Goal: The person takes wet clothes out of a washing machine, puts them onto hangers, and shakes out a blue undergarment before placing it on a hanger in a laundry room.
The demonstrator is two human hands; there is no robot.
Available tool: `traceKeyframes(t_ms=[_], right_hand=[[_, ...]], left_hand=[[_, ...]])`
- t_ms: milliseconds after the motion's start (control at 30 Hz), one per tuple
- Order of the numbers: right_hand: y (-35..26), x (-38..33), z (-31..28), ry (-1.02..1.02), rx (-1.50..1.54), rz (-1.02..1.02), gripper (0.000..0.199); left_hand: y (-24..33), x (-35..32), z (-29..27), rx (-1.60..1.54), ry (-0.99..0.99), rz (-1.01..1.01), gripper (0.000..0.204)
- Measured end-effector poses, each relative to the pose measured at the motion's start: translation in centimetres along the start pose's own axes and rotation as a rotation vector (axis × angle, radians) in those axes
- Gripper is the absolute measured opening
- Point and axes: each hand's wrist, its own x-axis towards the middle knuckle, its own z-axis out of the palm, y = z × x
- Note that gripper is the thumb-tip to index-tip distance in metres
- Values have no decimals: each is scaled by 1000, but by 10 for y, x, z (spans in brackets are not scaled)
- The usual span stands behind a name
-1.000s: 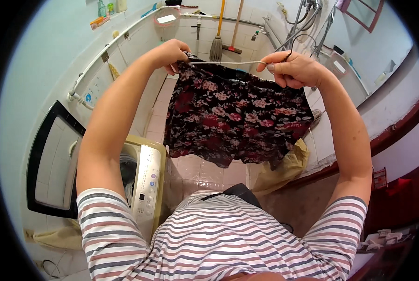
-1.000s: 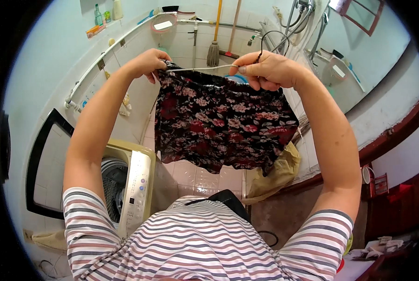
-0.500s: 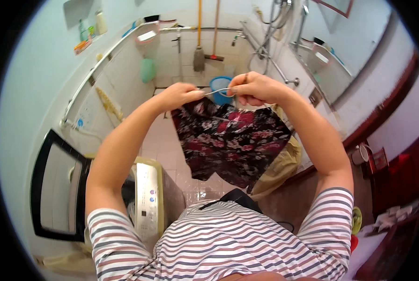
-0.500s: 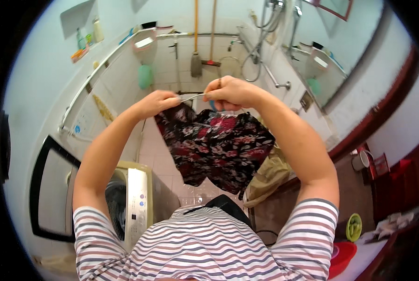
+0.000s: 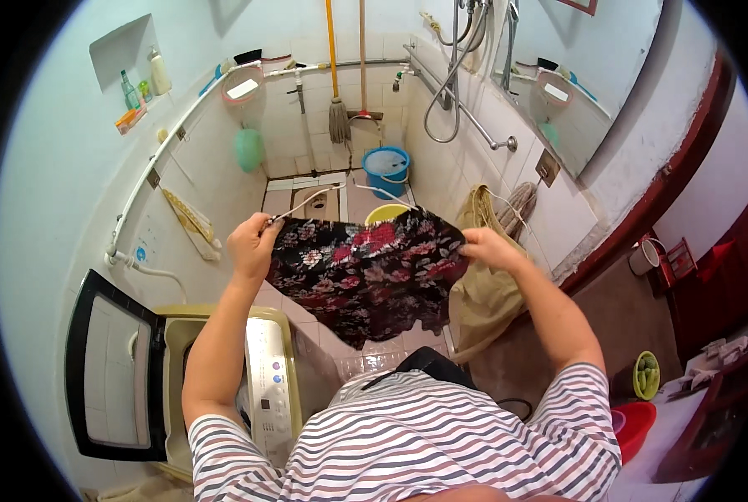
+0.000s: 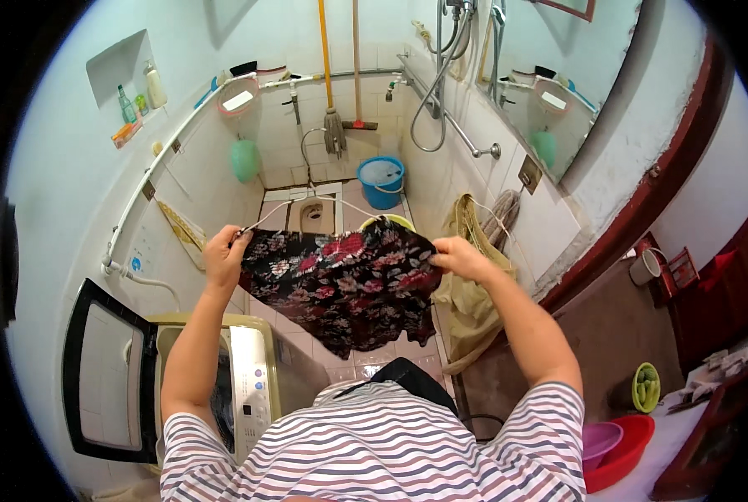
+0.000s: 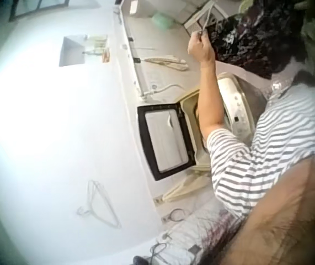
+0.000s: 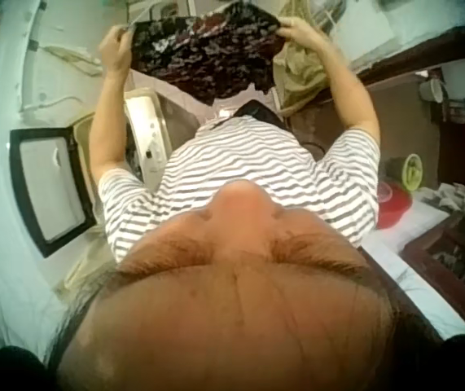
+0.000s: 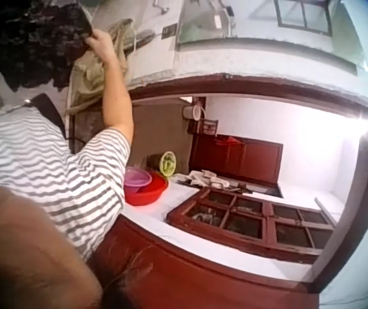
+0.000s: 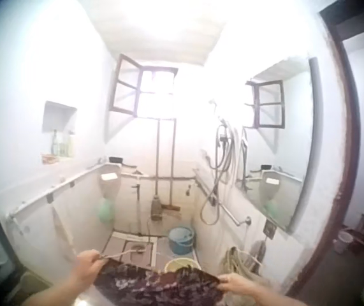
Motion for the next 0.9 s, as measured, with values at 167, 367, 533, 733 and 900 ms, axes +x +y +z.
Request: traceKeyframes(t_ms=[167, 367, 533, 733, 900], right_hand=[[15, -14, 25, 131, -61, -53, 13], [-16, -8, 36, 546, -582, -201, 19], [-102, 34, 111, -2, 586, 90, 34], [-65, 71, 139, 256, 984, 199, 22], [-33, 44, 89, 380, 562, 173, 30]], left_hand=[[-13, -16, -5, 6, 2, -38, 16], [4, -48, 15, 57, -27, -118, 19], [14, -89, 50, 200, 57, 71, 17], [45, -145, 82, 70, -313, -91, 33], [70, -169, 82, -152, -526, -127, 53]])
